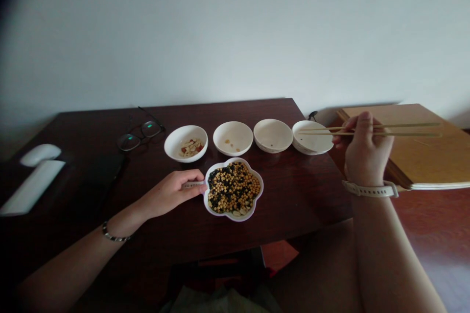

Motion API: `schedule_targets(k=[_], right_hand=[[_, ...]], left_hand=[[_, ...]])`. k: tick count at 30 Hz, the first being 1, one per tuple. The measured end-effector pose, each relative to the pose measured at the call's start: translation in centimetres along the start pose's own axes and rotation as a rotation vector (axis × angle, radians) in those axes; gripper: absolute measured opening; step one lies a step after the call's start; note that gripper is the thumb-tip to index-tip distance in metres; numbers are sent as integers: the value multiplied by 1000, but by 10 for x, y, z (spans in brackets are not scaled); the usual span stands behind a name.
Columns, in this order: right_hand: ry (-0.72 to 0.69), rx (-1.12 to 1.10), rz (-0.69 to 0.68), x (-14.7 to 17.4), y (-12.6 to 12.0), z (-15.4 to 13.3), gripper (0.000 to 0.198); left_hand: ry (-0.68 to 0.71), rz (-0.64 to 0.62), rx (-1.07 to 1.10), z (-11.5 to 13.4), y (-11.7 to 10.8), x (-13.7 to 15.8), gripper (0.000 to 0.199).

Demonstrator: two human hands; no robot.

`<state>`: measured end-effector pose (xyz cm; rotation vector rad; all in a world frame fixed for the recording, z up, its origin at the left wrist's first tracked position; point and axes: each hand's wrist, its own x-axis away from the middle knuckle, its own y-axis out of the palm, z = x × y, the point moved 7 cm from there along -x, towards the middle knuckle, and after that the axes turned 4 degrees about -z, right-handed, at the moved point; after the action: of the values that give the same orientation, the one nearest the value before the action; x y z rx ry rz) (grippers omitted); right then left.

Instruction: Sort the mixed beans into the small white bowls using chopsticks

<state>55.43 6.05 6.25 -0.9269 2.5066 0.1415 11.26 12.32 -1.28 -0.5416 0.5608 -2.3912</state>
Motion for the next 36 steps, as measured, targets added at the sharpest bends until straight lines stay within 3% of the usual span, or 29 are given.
schedule_targets(k=[3,6,9,15,21,24,27,31,36], right_hand=[[42,-114,-167,9,26,-1,35],[79,-22,-394,20,55,0,41],[96,67,-482,24,69,5,46],[117,145,-501,22,75,17,52],[74,94,-407,15,72,11,50],[167,-24,-473,13,74,15,49],[235,14,-552,11,77,22,51],[144,128,-489,5,74,22,49],[76,67,-436,3,71,16,45]], left_hand=[[3,-3,-4,-1,1,-1,40],[-6,-7,-4,-3,1,-2,40],[-14,-8,7,-3,1,-2,39],[-21,-16,22,-4,1,-2,41],[-32,-14,-5,-7,0,-3,42],[-42,-18,2,-6,0,-3,42],[-47,-23,9,-5,0,-3,42],[-44,-19,24,-3,-1,-4,40],[-41,-19,28,-4,0,-4,38]])
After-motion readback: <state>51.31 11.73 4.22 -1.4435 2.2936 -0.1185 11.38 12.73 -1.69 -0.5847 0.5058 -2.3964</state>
